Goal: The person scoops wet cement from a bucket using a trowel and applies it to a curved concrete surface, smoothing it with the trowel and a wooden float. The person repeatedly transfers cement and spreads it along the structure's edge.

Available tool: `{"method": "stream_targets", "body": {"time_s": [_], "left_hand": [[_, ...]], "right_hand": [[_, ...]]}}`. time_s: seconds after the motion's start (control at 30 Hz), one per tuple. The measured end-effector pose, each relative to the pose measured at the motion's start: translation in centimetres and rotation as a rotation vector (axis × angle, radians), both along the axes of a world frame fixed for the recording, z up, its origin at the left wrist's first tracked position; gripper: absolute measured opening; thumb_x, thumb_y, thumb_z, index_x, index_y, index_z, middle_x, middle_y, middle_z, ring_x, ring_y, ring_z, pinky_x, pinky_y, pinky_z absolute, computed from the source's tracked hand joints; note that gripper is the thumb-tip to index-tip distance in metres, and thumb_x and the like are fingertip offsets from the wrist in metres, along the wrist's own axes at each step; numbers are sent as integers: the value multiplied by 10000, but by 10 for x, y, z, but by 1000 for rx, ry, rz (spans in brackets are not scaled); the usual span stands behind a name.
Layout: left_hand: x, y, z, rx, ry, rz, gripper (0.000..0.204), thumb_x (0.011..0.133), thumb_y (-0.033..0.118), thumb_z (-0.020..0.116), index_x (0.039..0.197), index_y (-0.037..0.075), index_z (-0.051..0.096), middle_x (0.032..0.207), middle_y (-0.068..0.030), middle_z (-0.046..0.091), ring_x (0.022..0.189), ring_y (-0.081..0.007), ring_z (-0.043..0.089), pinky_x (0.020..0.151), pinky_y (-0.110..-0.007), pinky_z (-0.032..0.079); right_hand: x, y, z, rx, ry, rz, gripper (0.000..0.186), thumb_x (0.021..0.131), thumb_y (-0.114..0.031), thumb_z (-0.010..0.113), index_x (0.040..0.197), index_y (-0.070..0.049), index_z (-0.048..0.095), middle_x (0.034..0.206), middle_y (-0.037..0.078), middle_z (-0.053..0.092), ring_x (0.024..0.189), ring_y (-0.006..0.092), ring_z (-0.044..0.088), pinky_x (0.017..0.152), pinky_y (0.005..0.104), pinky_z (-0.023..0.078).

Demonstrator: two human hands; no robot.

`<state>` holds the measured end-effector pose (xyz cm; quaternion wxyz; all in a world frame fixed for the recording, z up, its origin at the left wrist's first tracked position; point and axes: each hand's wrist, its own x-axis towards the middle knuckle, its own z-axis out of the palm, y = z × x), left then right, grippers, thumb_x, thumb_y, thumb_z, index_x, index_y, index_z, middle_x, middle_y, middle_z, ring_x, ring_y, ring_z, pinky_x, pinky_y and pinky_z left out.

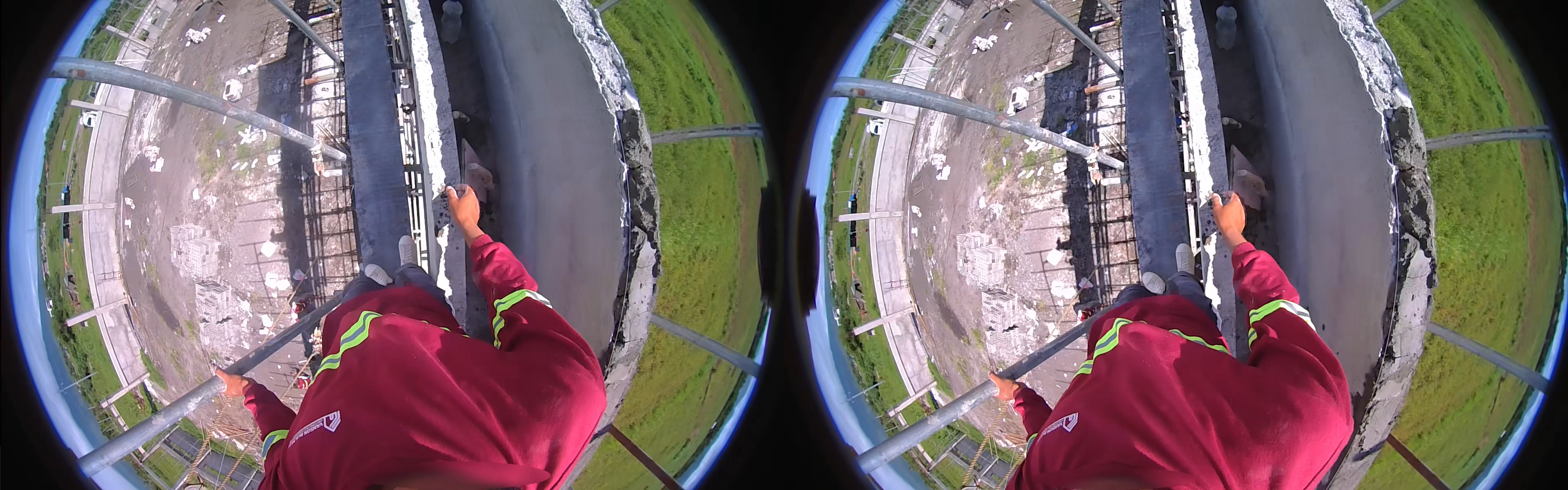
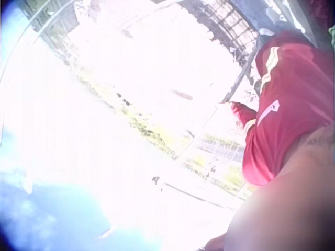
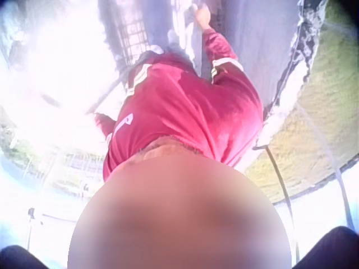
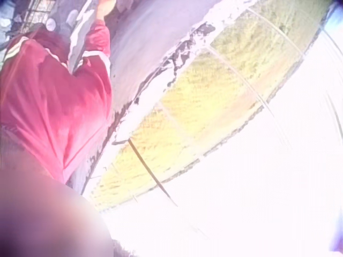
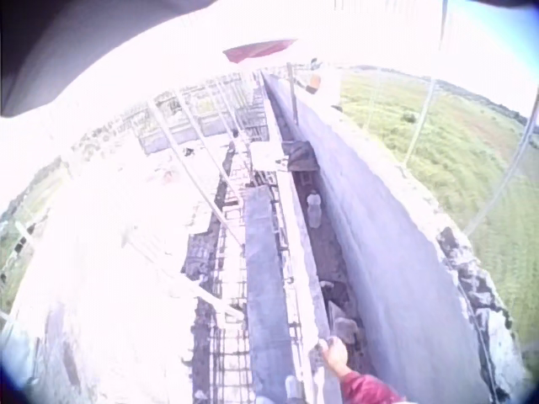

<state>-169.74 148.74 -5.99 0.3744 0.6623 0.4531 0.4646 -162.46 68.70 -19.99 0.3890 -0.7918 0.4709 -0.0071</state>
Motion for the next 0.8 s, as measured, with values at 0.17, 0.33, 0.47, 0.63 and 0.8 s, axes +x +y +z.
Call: {"method": "stream_targets", "body": {"time_s": [0.17, 0.33, 0.47, 0.63, 0.8], "left_hand": [[14, 5, -10, -227, 100, 303, 396, 869, 266, 712, 1185, 29, 680, 1065, -167, 728, 868, -308, 678, 819, -457, 535], [103, -87, -81, -367, 1128, -254, 367, 868, 275, 710, 1131, 22, 672, 1007, -169, 718, 854, -319, 677, 796, -444, 532], [211, -245, -143, 137, 1670, -1475, 348, 867, 283, 708, 1088, 17, 665, 960, -171, 711, 843, -327, 675, 778, -433, 530], [360, -526, -121, 385, 756, -2164, 259, 916, 207, 668, 1095, 21, 644, 1000, -172, 690, 944, -369, 673, 826, -467, 519], [397, -815, -114, 981, 215, -2565, 266, 940, 202, 633, 1161, 56, 612, 1087, -162, 663, 1010, -359, 644, 878, -456, 486]], "right_hand": [[-60, 51, -19, 314, 267, -84, 1012, 862, -518, 717, 1578, -16, 208, 1420, 296, 517, 1340, 421, 492, 1120, 457, 399], [-66, 58, -23, 299, 241, -15, 994, 844, -655, 671, 1418, 115, 416, 1310, 342, 582, 1250, 439, 571, 1050, 473, 464], [-62, 54, -16, 328, 270, 23, 1016, 851, -693, 636, 1435, 105, 402, 1305, 342, 586, 1252, 422, 578, 1058, 480, 456], [-60, 45, -4, 371, 308, -57, 919, 907, -659, 580, 1451, 66, 422, 1313, 342, 580, 1263, 424, 571, 1058, 485, 453], [-29, -8, -9, 123, 120, -592, 591, 958, -499, 541, 1367, -73, 537, 1134, 257, 693, 1087, 422, 656, 931, 518, 506]]}}
